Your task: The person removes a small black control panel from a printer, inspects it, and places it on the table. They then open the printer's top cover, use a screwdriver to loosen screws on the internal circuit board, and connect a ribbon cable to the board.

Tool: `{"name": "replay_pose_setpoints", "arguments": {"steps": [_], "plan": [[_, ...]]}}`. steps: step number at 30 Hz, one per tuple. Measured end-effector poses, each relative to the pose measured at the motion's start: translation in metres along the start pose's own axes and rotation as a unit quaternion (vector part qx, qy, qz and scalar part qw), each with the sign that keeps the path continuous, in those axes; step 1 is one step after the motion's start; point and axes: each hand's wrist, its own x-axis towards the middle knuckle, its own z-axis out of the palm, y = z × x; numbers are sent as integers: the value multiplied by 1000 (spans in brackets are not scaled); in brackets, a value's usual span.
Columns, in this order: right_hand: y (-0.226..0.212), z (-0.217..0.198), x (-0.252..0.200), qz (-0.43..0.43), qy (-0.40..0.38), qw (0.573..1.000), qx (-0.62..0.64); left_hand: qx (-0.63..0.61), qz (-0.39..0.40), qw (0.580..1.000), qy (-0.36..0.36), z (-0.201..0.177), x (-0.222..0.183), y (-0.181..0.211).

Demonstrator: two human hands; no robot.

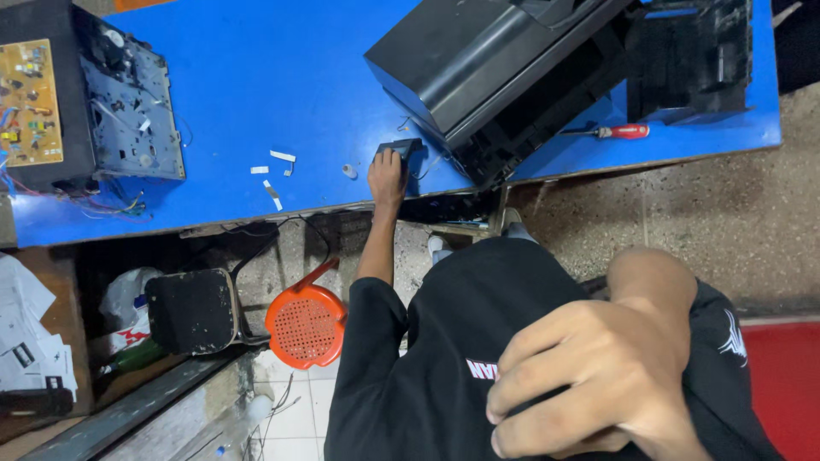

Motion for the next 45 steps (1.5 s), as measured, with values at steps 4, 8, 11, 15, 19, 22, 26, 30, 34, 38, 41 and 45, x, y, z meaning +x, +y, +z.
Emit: {"name": "replay_pose_setpoints", "arguments": {"steps": [4, 8, 11, 15, 19, 22, 26, 30, 34, 38, 41, 45], "plan": [[1, 0, 5, 7, -9, 1000, -15, 27, -17, 999, -16, 8, 7, 1], [9, -11, -16, -28, 18, 998, -52, 36, -44, 995, -84, 9, 12, -2], [5, -11, -55, 62, 66, 988, -125, 31, -89, 989, -118, 5, 11, -4], [29, 3, -137, 313, 217, 918, -113, 34, -132, 987, -81, 2, 13, -3], [61, 22, -230, 552, 258, 759, -229, 49, -170, 980, -92, 4, 18, -4], [93, 46, -295, 689, 182, 643, -280, 18, -220, 972, -83, 7, 14, -7], [120, 74, -350, 762, 111, 565, -295, -25, -258, 962, -86, 13, 11, -9], [118, 92, -357, 829, 83, 470, -293, 23, -241, 963, -115, 19, 16, -15], [102, 109, -347, 893, 69, 393, -209, 52, -232, 960, -147, 24, 23, -23], [90, 116, -337, 918, 69, 362, -148, 57, -217, 955, -192, 24, 27, -31], [87, 116, -336, 923, 77, 355, -129, 55, -202, 951, -226, 27, 28, -31], [94, 113, -342, 918, 79, 369, -122, 43, -200, 955, -215, 33, 24, -34]]}}
